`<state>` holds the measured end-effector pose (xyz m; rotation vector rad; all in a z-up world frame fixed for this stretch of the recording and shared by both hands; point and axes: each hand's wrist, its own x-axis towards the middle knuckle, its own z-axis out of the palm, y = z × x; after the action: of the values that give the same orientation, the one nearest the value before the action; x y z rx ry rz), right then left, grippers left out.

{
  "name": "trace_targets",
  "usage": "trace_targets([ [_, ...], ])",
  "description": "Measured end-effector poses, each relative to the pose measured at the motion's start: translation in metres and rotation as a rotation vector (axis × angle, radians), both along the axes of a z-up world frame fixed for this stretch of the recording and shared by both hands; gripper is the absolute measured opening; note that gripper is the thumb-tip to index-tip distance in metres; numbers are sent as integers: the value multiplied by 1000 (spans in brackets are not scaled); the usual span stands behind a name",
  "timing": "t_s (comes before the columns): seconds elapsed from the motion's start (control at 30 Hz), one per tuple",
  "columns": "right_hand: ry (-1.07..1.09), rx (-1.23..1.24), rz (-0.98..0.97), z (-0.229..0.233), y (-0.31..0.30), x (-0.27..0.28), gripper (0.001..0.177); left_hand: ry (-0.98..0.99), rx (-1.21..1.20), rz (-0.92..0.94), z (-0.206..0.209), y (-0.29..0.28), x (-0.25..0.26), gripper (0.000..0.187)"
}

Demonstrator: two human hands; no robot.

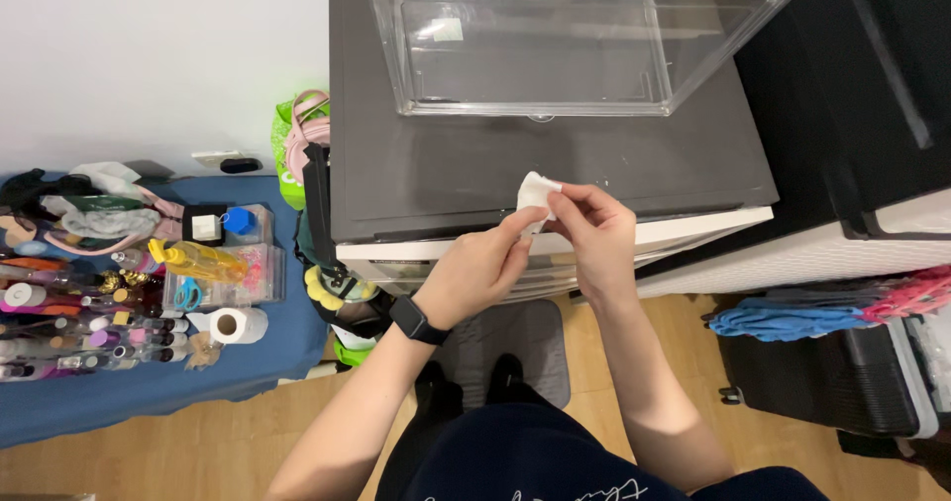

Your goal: The person cleans a clear plastic storage container by spraying liquid from a small bottle onto a white wipe and wiping the exterior and interior surfaces. The person repeatedly sprays and wipes different sections of the container, including the front, sides, and inside, while standing in a room with a table of cosmetics and a drawer unit.

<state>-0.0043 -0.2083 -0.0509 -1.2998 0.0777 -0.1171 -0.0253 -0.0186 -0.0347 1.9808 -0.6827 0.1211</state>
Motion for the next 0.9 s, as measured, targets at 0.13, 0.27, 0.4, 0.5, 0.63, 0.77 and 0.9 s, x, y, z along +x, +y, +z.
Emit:
trace_targets([
  [0.13,57,200,74,-6,-14,14,13,-44,-120,45,-1,3,-2,57],
  [0.27,120,397,197,1,-33,53,24,12,-188,205,-9,14,-2,47],
  [0.4,201,532,209,2,-31,87,30,125,-430,268,-20,29,3,30],
  [0.5,233,589,197,-2,-27,101,35,203,-687,301,-26,44,8,27],
  [0.63,268,625,194,-11,-26,113,44,213,-830,373,-27,68,11,19],
  [0.77,291,641,187,-17,-28,121,49,282,-970,377,-26,83,17,10],
  [0.9,291,674,215,-16,-29,117,50,254,-844,536,-26,87,18,16],
])
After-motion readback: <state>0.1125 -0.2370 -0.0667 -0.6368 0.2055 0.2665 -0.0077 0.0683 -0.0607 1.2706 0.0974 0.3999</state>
